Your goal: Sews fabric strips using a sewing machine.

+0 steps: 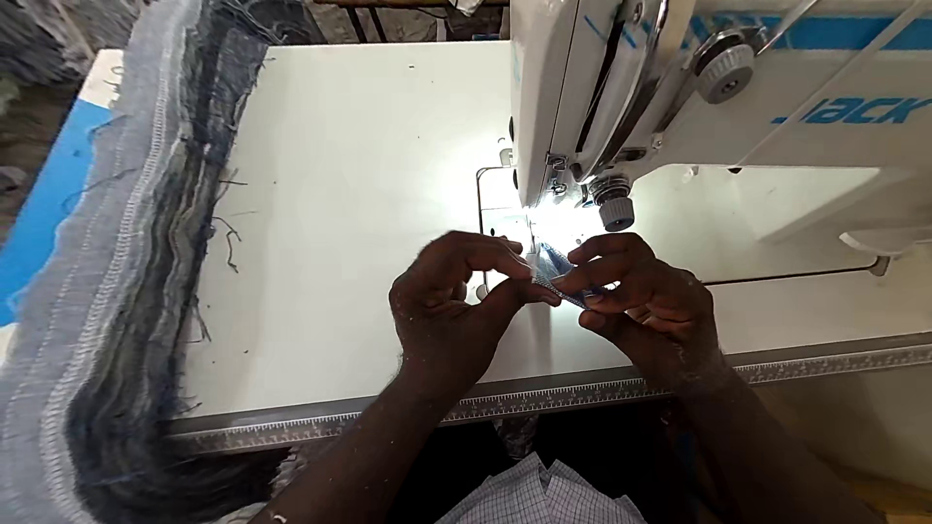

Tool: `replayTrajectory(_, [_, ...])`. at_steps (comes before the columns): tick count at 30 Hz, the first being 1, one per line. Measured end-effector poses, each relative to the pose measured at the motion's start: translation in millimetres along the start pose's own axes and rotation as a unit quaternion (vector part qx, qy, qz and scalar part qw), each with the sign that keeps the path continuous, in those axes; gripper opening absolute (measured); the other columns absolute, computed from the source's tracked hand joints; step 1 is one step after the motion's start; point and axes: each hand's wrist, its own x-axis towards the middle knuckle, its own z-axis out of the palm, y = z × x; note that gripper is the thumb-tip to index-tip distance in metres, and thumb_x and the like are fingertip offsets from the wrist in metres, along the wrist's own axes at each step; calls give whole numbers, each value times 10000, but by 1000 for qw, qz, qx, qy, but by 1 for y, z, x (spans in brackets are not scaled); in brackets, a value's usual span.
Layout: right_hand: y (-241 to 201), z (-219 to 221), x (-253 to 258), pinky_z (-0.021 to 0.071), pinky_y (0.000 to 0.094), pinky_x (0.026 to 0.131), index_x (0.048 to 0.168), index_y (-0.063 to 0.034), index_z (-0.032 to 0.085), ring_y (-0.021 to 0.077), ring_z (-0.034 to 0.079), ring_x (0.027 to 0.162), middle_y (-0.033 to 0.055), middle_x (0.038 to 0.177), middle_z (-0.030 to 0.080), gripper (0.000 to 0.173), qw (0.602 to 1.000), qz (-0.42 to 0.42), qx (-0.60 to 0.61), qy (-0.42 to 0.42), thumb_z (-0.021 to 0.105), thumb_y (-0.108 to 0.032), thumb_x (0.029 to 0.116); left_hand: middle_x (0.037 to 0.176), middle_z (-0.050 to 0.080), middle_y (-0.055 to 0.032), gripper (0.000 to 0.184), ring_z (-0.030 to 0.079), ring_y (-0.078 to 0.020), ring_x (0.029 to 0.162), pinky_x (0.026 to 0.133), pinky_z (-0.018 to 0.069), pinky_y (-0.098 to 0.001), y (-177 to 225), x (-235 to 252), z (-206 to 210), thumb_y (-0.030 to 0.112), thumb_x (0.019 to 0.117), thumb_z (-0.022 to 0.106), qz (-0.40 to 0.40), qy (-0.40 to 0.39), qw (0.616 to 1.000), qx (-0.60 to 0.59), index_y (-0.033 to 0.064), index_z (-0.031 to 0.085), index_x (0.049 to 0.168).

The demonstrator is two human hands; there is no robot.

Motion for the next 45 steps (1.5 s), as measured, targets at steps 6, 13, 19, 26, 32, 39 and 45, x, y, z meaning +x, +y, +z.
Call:
replayTrajectory(6, [3,-6,0,576,352,958,960,-41,708,201,672,1084,71,1025,712,54,995,-17,-62,70,741,-40,917,982,738,-57,42,674,-195,1038,962,537,-390,5,8,1,94,936,718,139,-76,977,145,78,755,924])
replayTrajectory(13, [-3,3,-6,610,238,737,935,4,768,101,707,821,75,915,750,117,973,1,-174,152,813,-80,867,1094,752,-64,57,700,-254,1141,1093,520,-493,-2,14,4,48,1004,583,-9,-158,983,-91,89,588,1044])
replayTrajectory(19, [-4,-8,-5,583,277,789,949,-13,779,146,684,899,98,935,724,126,952,-47,-271,134,793,-127,898,1120,742,-71,92,694,-253,1150,1068,540,-478,4,14,7,-5,979,577,7,-180,982,-60,65,584,1038])
replayTrajectory(26, [-4,-3,-8,624,234,802,947,10,768,114,729,898,76,958,755,116,965,-11,-162,204,815,-25,846,1145,738,-74,95,694,-213,1148,1009,580,-386,7,22,10,-21,976,589,1,-206,976,-71,44,601,1046])
replayTrajectory(32, [-8,-19,6,563,306,892,942,-46,757,169,668,1000,81,973,717,69,973,-82,-216,6,702,-85,953,1066,700,-67,58,670,-180,1078,945,578,-365,0,36,-4,42,974,611,36,-264,963,-47,32,644,1020])
replayTrajectory(39, [-11,-26,22,477,321,932,947,-82,774,183,613,1043,49,970,724,90,962,-111,-249,-32,685,-85,960,981,661,-41,94,644,-94,951,845,562,-247,3,41,2,46,992,605,69,-283,957,-9,46,687,948])
replayTrajectory(45, [-9,-29,15,500,358,980,919,-142,763,147,645,1022,-8,943,723,112,965,-108,-232,-50,667,-156,974,1004,684,-22,70,647,-133,1031,914,563,-317,6,36,4,21,916,671,22,-291,956,-34,77,700,887])
